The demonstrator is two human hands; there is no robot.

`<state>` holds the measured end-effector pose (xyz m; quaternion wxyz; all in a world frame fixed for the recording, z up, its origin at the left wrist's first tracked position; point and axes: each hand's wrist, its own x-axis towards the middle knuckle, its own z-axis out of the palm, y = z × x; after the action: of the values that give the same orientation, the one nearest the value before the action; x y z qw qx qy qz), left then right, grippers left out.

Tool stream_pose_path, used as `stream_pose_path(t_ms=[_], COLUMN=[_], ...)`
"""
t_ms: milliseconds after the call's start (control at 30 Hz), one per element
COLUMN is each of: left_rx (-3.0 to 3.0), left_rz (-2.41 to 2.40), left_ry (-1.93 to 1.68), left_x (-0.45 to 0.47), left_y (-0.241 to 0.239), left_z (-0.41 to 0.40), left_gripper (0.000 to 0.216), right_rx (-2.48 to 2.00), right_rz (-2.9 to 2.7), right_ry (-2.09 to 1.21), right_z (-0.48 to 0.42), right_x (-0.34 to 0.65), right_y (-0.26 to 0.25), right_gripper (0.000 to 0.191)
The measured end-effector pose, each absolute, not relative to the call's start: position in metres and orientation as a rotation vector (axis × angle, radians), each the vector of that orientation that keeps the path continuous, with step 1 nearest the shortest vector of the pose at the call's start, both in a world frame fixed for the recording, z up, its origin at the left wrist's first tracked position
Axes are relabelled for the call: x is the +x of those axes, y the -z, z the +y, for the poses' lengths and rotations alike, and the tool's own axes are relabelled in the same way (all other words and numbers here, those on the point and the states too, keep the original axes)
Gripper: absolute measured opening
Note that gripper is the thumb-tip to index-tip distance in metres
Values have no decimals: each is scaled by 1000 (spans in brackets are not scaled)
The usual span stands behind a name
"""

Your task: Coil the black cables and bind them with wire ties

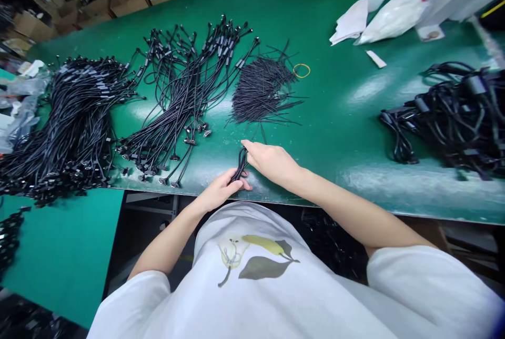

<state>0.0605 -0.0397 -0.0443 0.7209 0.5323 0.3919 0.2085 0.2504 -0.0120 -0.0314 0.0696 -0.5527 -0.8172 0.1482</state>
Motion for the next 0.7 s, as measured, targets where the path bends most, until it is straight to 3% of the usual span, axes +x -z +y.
stream_pose_path(t_ms=[267, 333, 467, 633, 700], left_rx=[939, 945, 1468, 2225, 2185], left_rz=[814, 853, 1036, 1072, 1096], left_ry=[-417, -449, -386, -398, -536], left_x=[63, 64, 64, 62, 60], left_y=[42, 47, 50, 42, 38], left_z=[-48, -50, -49, -36, -28], left_gripper=[41, 44, 37, 29, 36], right_rx=[-1441, -1454, -1287, -1236, -1307], right_rz=[-2414, -2391, -2526, -2830, -2732], right_ry=[-708, -623, -250, -427, -265], right_z=[-7, -8, -21, -32, -33], right_x=[268, 269, 263, 264, 270], right_y=[25, 24, 23, 32, 36], right_gripper=[42, 41, 39, 29, 28])
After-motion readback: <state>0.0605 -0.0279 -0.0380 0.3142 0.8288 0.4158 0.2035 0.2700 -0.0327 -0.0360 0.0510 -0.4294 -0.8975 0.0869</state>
